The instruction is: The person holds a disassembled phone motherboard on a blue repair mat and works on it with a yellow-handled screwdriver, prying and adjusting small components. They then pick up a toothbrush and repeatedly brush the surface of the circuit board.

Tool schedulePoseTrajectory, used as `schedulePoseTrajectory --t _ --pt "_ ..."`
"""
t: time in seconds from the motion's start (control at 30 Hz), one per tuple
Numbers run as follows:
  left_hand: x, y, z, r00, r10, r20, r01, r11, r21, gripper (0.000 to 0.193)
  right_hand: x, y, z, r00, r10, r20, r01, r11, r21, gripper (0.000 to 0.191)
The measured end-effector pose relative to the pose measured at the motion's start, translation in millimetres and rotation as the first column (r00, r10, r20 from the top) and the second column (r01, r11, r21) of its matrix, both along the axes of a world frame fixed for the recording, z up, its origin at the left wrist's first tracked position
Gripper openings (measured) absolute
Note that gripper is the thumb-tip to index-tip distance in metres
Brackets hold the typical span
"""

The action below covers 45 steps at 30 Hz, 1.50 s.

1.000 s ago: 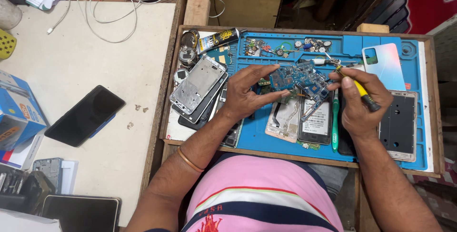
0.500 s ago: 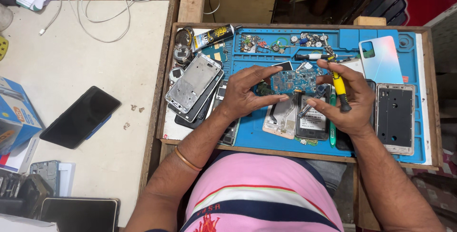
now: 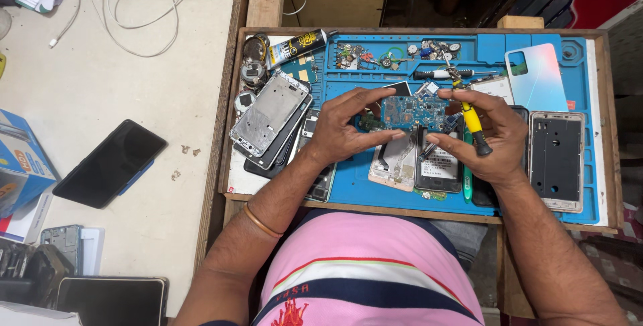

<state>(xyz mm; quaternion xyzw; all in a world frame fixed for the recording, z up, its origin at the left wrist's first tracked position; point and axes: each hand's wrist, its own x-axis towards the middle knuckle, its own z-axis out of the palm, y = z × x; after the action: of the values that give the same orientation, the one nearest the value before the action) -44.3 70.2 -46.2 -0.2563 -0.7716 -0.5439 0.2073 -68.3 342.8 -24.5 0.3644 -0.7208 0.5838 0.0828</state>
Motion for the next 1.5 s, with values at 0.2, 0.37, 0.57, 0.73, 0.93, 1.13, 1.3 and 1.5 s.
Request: schedulePoseTrajectory --t 0.2,0.37,0.57,0.73,0.93,1.13,1.3,1.5 --pt "-1.5 -0.2 -0.9 1.0 -0.008 0.012 0.007 1.0 0.021 0.07 2.8 -4.0 5.0 0.996 -0.05 -0.068 0.053 0.997 0.047 0.066" --pt "-1.0 -1.1 -1.9 1.0 -0.017 0.021 0.017 0.999 0.03 0.07 3.6 -5.1 5.1 0.996 -0.049 -0.073 0.052 0.998 0.045 0.065" --pt "-0.8 -1.1 -3.9 0.999 -0.038 0.033 0.036 0.999 0.041 0.07 3.2 -3.6 2.2 0.996 -0.05 -0.078 0.055 0.997 0.055 0.064" --pt "-3.0 -1.6 -1.3 0.997 -0.052 0.064 0.048 0.997 0.062 0.068 0.6 -1.8 3.1 0.997 -0.043 -0.064 0.046 0.998 0.046 0.065" --pt "-2.8 -1.4 -2.8 0.986 -0.082 0.142 0.068 0.992 0.104 0.065 1.5 -0.3 1.7 0.998 -0.046 -0.053 0.049 0.998 0.045 0.065" --pt "-3.4 -2.5 -3.6 0.985 -0.103 0.14 0.084 0.988 0.131 0.064 2.1 -0.7 3.7 0.997 -0.06 -0.041 0.062 0.997 0.055 0.065" --pt "-4.1 -3.9 -4.5 0.983 -0.104 0.152 0.083 0.987 0.139 0.065 5.1 -3.2 6.3 0.995 -0.085 -0.06 0.089 0.994 0.069 0.065" --pt "-4.5 -4.8 -6.8 0.983 -0.092 0.159 0.069 0.987 0.144 0.065 4.9 -5.0 7.0 0.997 -0.058 -0.044 0.06 0.997 0.056 0.065"
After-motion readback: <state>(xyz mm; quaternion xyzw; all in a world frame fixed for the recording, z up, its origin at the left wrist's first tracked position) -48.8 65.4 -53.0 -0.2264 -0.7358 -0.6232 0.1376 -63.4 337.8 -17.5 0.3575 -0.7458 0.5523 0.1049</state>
